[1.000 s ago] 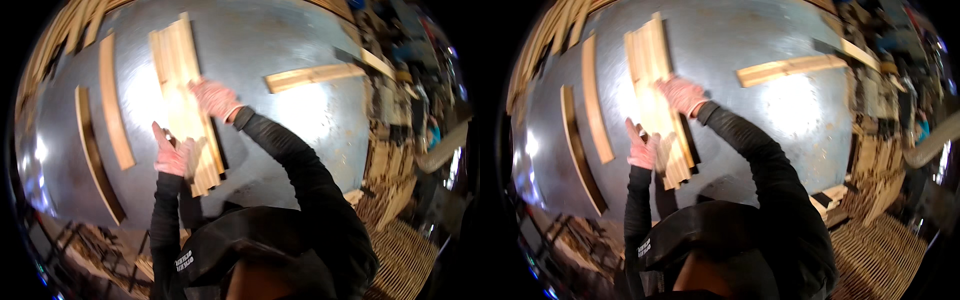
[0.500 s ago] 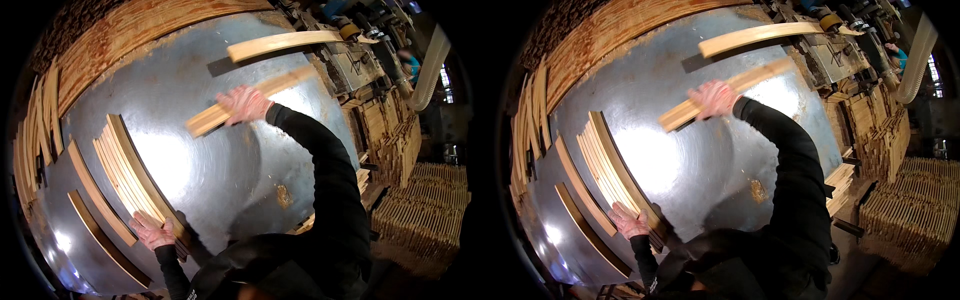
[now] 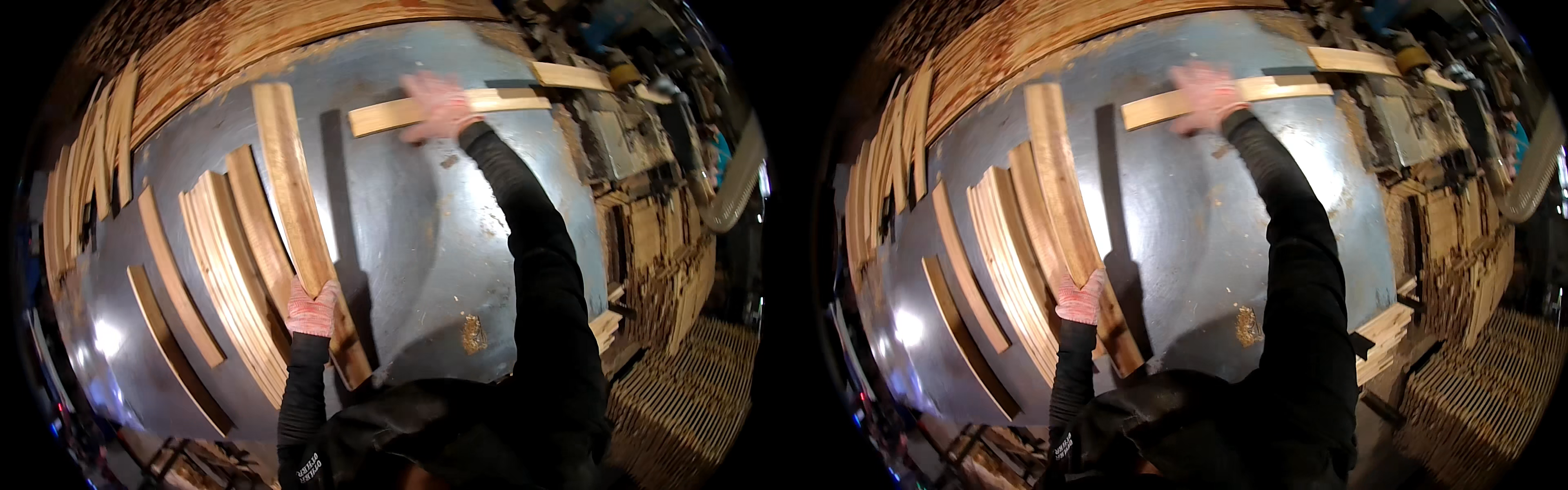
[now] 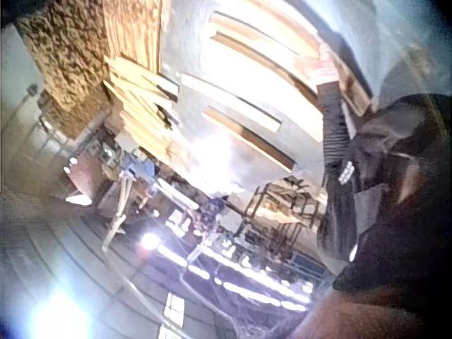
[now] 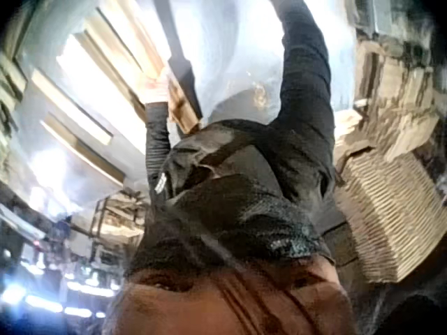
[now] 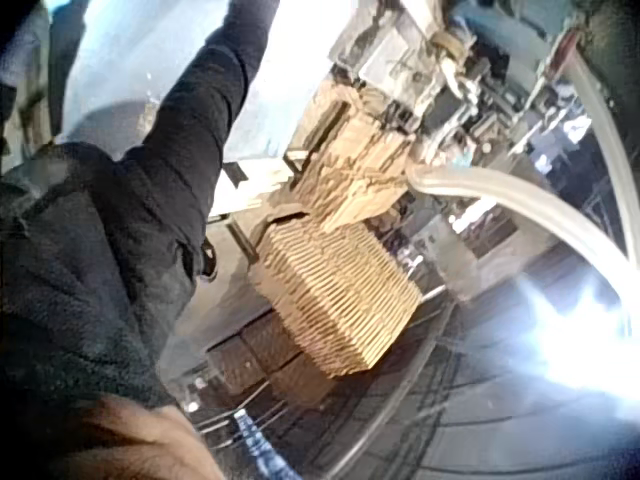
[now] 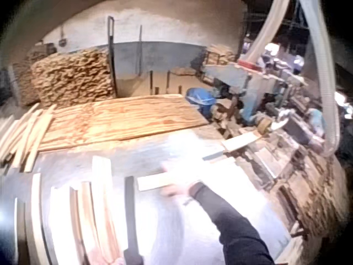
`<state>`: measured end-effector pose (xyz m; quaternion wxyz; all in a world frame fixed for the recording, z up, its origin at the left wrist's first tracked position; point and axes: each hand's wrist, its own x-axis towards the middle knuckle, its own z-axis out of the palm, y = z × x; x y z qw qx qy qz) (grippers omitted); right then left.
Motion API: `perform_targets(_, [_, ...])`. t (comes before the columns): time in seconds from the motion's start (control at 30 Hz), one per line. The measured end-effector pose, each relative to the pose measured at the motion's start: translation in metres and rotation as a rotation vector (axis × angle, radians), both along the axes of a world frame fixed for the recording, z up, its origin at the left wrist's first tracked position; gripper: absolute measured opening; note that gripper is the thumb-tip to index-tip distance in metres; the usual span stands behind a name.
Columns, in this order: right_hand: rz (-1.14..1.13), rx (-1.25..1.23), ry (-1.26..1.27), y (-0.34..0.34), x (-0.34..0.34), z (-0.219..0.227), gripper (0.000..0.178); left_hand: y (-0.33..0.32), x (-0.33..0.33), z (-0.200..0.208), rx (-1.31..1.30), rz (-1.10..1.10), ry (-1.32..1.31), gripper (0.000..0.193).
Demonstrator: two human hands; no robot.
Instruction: The person repeatedly picks up thin wooden planks from a metal table and stacks them into a neat pile. They handle the planks one at a time or in small groups, aligning them carefully before adding them to the growing stack.
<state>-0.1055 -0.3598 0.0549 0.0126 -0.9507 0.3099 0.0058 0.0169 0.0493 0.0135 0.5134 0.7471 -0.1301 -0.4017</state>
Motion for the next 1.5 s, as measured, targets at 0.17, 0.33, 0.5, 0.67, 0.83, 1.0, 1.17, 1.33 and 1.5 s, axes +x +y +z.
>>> perform_targets(0.17, [-0.124, 0.035, 0.153, -0.048, -0.032, -0.03, 0.066, 0.012, 0.007, 0.016, 0.79, -0.171, -0.658, 0.073])
perform_targets(0.33, [-0.201, 0.555, 0.068, 0.005, 0.011, -0.017, 0.066, 0.047, 0.016, -0.025, 0.726, -0.124, -0.803, 0.073])
perform_targets(0.5, [-0.18, 2.074, -0.65, 0.062, 0.037, -0.013, 0.076, 0.023, -0.003, -0.003, 0.716, -0.111, -0.541, 0.077])
perform_targets(0.67, [0.062, 2.299, -0.969, 0.118, 0.092, -0.002, 0.09, 0.01, -0.008, 0.042, 0.04, 0.008, -1.001, 0.092])
perform_targets(0.83, [0.381, 0.976, -0.879, 0.124, 0.162, -0.032, 0.071, 0.0, -0.007, 0.086, -0.204, -0.097, 0.301, 0.063])
perform_targets(1.0, [0.457, 0.02, -0.242, 0.072, 0.132, 0.016, 0.083, 0.073, 0.072, 0.105, -0.151, 0.167, -0.051, 0.042])
perform_targets(1.17, [-0.001, -0.077, 0.168, -0.006, 0.037, -0.055, 0.093, 0.196, 0.212, 0.062, 0.03, 0.271, -0.281, 0.036])
perform_targets(1.33, [-0.016, -0.054, 0.455, -0.013, 0.045, -0.021, 0.085, 0.285, 0.304, -0.059, 0.619, -0.04, -0.789, 0.066])
perform_targets(1.5, [-0.237, 0.663, -0.054, 0.022, 0.05, 0.007, 0.073, 0.285, 0.334, -0.09, 0.852, -0.15, -0.483, 0.087])
